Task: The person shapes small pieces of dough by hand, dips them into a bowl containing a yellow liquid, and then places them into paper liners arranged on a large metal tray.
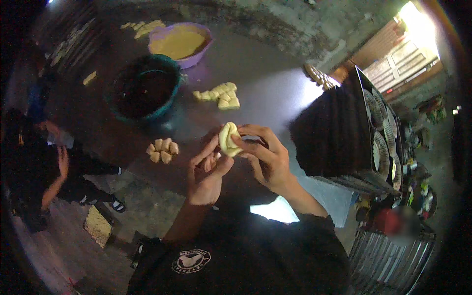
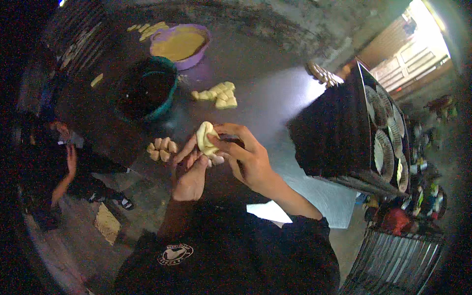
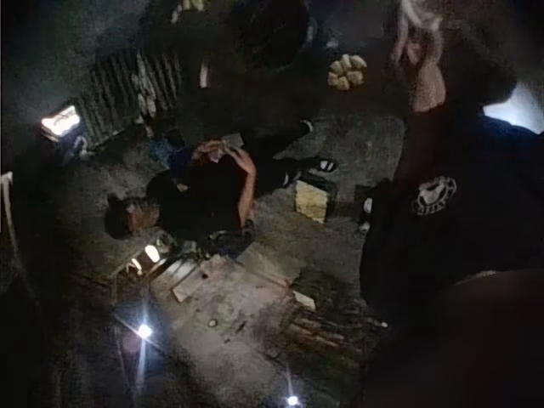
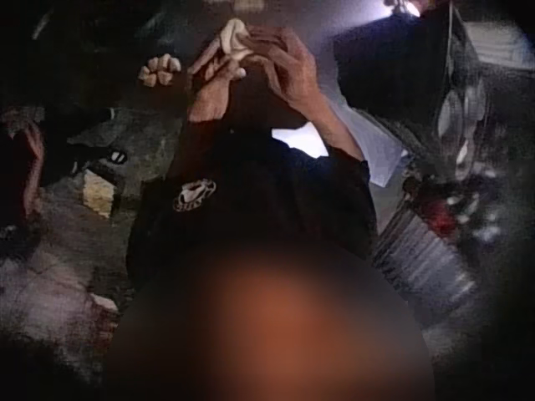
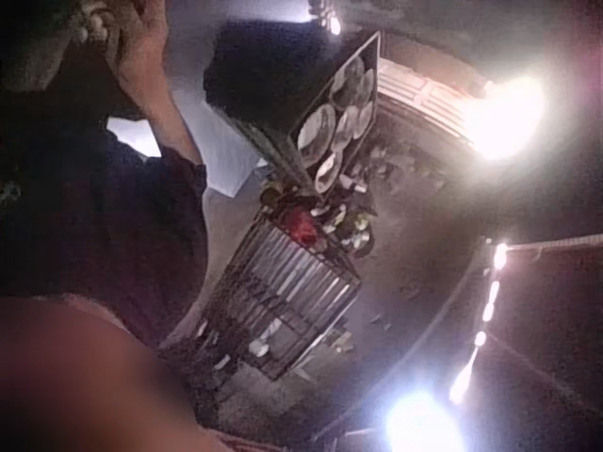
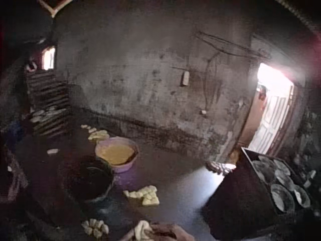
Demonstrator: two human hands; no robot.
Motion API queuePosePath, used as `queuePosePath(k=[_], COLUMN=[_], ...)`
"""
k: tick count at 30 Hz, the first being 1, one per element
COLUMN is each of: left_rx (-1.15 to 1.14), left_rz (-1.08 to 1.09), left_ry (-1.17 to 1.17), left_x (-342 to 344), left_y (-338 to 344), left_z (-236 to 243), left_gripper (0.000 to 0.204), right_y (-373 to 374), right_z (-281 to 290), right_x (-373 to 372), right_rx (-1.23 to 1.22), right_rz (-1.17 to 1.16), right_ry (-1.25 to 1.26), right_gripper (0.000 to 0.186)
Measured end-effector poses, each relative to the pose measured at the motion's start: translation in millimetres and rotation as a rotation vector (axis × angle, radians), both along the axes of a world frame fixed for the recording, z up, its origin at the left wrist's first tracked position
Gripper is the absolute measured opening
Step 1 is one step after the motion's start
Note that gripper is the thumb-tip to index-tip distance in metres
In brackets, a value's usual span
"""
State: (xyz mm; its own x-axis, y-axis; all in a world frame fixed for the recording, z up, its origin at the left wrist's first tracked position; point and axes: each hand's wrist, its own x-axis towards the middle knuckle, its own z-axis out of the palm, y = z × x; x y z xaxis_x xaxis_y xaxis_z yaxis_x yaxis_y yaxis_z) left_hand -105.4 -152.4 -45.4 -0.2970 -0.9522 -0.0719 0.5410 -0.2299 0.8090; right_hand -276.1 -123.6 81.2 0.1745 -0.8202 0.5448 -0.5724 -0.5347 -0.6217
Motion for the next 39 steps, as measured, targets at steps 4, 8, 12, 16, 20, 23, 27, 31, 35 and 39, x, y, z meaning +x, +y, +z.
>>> queuePosePath(k=[4,8,12,16,20,23,27,31,35,39], left_rx=[-0.534,-0.446,0.073,-0.670,-0.804,-0.830,-0.049,-0.543,-0.614,-0.630], left_rz=[0.016,-0.180,-0.294,-0.206,-0.115,0.038,-0.451,-0.156,-0.099,-0.081], left_ry=[0.247,0.524,0.545,0.108,0.062,-0.278,-0.010,-0.115,-0.143,-0.142], left_x=[-36,-50,-52,-67,-90,-82,-35,-61,-55,-45], left_y=[29,48,70,79,103,107,72,106,98,87], left_z=[44,43,42,61,97,77,-25,67,72,76], left_gripper=[0.028,0.031,0.035,0.036,0.028,0.026,0.025,0.023,0.021,0.020], right_y=[41,76,111,127,128,134,138,131,125,108], right_z=[2,17,18,6,-13,-12,-10,0,7,11], right_x=[-22,-50,-61,-78,-82,-78,-81,-83,-83,-77], right_rx=[-0.010,0.052,-0.012,-0.090,0.023,0.146,-0.226,-0.412,-0.250,-0.048], right_rz=[0.079,0.057,-0.063,-0.109,-0.001,-0.059,-0.040,0.069,0.193,0.233], right_ry=[-0.280,-0.194,-0.046,-0.052,-0.586,-0.908,-0.211,0.063,-0.109,-0.209], right_gripper=[0.027,0.034,0.045,0.043,0.032,0.023,0.031,0.031,0.027,0.020])
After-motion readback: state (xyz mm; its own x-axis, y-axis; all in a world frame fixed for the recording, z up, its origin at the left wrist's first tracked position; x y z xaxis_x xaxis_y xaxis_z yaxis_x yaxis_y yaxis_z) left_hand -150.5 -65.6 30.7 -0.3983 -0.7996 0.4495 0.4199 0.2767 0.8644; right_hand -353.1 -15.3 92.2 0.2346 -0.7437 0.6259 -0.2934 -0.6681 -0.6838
